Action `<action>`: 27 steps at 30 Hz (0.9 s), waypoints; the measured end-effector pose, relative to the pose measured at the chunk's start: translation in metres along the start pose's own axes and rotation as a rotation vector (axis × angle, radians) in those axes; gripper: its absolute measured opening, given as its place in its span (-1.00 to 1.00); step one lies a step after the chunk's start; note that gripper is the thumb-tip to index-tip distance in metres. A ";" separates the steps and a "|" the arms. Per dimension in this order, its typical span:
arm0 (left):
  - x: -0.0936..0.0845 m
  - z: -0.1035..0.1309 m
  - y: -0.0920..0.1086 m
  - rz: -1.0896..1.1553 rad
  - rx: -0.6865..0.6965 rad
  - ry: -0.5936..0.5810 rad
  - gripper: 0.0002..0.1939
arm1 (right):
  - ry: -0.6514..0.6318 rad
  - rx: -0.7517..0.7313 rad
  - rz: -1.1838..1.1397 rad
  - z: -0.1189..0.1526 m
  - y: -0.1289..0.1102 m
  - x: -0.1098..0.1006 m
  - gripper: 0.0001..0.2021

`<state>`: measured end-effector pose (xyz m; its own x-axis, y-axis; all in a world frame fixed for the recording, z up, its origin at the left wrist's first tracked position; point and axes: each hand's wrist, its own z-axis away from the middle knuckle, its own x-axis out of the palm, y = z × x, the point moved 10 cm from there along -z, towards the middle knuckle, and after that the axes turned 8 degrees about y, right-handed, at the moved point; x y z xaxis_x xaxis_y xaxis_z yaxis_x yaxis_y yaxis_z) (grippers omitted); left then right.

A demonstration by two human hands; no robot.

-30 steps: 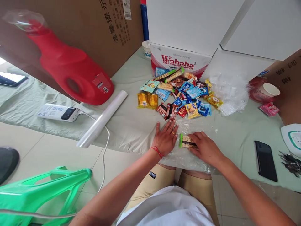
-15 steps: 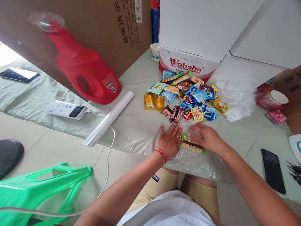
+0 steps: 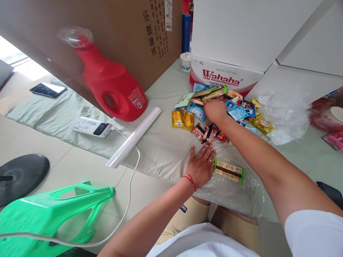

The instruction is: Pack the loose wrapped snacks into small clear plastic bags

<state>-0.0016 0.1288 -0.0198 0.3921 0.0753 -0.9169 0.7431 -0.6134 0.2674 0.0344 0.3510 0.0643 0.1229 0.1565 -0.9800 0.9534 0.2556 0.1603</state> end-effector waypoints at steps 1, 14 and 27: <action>0.000 0.000 0.000 0.000 0.000 -0.004 -0.45 | 0.067 0.035 -0.044 0.012 0.009 -0.013 -0.60; 0.005 -0.002 0.001 0.011 -0.009 -0.082 -0.44 | -0.151 0.468 -1.019 0.294 0.088 0.043 -0.48; 0.005 -0.003 0.002 -0.020 -0.028 -0.054 -0.45 | -0.103 0.070 -0.294 0.284 0.017 0.018 -0.52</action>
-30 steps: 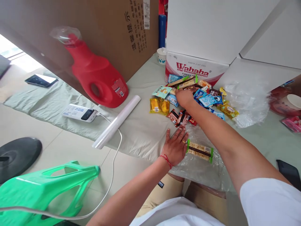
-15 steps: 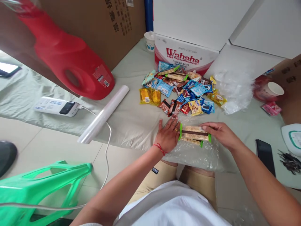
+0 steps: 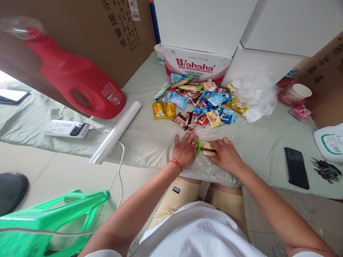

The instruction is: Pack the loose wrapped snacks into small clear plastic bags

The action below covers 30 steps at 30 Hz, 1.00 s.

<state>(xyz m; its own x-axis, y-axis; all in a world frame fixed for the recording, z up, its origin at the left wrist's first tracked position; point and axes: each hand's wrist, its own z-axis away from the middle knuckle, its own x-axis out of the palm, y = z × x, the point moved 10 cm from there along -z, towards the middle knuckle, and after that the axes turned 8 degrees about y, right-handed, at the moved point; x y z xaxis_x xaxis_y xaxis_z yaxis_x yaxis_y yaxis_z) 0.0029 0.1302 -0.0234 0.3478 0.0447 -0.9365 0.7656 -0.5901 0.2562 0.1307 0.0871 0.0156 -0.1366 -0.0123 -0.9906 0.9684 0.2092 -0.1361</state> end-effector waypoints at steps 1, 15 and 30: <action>0.000 0.000 0.000 0.004 -0.005 0.002 -0.45 | 0.008 0.013 -0.006 -0.001 0.001 0.000 -0.54; -0.031 0.005 -0.025 0.194 -0.112 0.228 -0.48 | 0.196 -0.005 -0.188 0.021 0.013 -0.020 -0.40; -0.039 0.090 0.001 0.363 0.518 -0.004 -0.82 | 0.312 -0.045 -0.357 0.148 0.016 0.024 -0.69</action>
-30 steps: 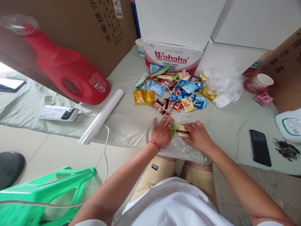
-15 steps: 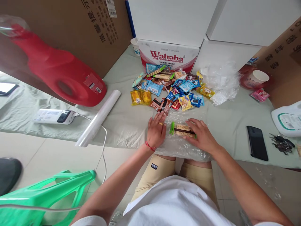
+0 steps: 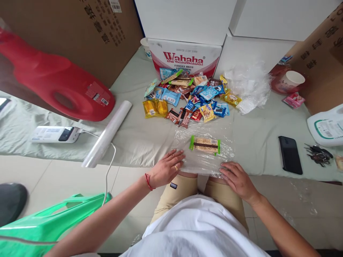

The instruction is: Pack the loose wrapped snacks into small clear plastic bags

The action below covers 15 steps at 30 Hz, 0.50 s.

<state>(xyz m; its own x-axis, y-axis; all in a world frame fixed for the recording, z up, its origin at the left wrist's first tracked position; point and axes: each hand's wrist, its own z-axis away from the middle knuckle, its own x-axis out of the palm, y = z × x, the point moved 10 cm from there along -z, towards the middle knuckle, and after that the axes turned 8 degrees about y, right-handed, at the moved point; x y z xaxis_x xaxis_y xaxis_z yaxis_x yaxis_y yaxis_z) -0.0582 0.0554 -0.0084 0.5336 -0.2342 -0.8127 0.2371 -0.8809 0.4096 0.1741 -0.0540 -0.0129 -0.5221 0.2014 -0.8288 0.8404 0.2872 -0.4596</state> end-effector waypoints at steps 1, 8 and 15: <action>-0.003 -0.002 -0.003 0.044 -0.016 0.004 -0.82 | -0.012 0.011 -0.071 -0.006 0.002 -0.004 -0.71; -0.033 -0.037 -0.049 0.261 -0.394 0.006 -0.70 | -0.118 0.372 -0.299 -0.059 0.043 -0.038 -0.64; -0.034 -0.078 -0.123 -0.009 -0.663 0.131 -0.73 | -0.124 0.614 -0.147 -0.089 0.107 -0.021 -0.63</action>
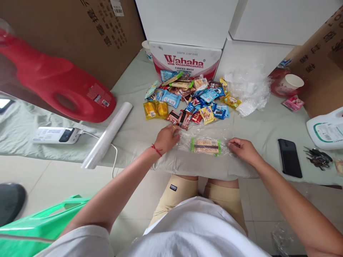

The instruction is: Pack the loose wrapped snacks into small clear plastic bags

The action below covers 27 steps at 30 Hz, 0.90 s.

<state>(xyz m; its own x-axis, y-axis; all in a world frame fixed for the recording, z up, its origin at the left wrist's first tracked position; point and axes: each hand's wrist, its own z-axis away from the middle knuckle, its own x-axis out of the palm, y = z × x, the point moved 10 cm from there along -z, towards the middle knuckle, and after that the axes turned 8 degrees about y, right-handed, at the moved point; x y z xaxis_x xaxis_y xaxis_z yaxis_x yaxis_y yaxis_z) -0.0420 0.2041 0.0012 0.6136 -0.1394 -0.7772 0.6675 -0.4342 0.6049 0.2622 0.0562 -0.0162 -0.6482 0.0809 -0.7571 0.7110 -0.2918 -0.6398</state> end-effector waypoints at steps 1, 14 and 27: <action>-0.009 -0.005 -0.003 -0.057 -0.016 0.110 -0.70 | 0.023 0.003 0.084 -0.004 0.005 0.000 -0.68; 0.022 0.083 0.144 -0.193 0.475 0.088 -0.54 | 0.067 -0.473 0.440 -0.079 -0.097 0.009 -0.53; 0.080 0.079 0.127 -0.433 0.240 -0.303 -0.38 | -0.098 -0.641 0.146 -0.066 -0.129 0.014 -0.84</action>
<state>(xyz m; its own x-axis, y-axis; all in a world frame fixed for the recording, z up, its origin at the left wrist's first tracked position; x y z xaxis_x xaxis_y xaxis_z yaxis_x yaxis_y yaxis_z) 0.0590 0.0674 0.0023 0.1347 -0.1374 -0.9813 0.6950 -0.6928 0.1924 0.1798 0.1581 0.0469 -0.5333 -0.0121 -0.8459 0.7953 0.3337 -0.5061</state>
